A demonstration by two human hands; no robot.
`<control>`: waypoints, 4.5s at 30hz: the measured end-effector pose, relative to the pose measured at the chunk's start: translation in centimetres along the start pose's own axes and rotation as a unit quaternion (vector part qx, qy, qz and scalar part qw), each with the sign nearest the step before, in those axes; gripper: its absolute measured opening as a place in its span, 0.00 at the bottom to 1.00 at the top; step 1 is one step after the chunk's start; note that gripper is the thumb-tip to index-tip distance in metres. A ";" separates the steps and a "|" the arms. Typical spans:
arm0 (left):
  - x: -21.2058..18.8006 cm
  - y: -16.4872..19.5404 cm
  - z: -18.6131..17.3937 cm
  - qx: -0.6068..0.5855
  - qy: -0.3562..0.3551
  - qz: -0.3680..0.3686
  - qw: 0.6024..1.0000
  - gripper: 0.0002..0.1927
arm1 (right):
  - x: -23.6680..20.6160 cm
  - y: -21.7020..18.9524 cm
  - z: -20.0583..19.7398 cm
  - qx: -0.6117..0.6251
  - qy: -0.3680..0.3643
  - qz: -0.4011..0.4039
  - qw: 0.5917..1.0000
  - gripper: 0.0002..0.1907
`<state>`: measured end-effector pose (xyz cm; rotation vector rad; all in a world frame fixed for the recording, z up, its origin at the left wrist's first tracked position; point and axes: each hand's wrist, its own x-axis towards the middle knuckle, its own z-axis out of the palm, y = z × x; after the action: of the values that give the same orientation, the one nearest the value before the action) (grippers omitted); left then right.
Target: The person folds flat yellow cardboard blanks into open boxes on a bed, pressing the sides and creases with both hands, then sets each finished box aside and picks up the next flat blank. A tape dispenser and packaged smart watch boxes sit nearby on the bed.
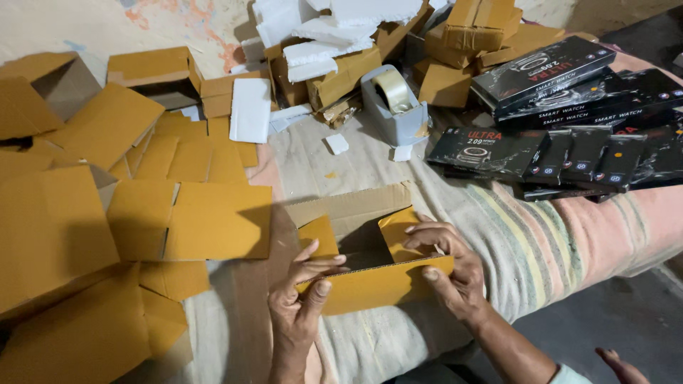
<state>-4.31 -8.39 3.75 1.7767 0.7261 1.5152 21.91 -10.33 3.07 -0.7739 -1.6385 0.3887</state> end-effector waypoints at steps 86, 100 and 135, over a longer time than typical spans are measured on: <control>7.6 -2.4 3.9 0.567 -0.164 -0.264 0.763 0.23 | 6.3 2.1 2.2 -0.457 -0.208 0.149 0.852 0.30; 8.3 -2.4 6.1 0.536 -0.202 -0.193 0.796 0.19 | 6.1 2.7 2.0 -0.457 -0.224 0.150 0.848 0.29; 6.9 -3.3 4.7 0.508 -0.077 -0.171 0.841 0.12 | 9.3 2.5 6.5 -0.403 -0.274 0.074 0.870 0.15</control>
<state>1.54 -1.62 4.89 2.2526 1.8793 0.7164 15.79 -1.14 6.88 -1.5213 -2.3230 -0.0094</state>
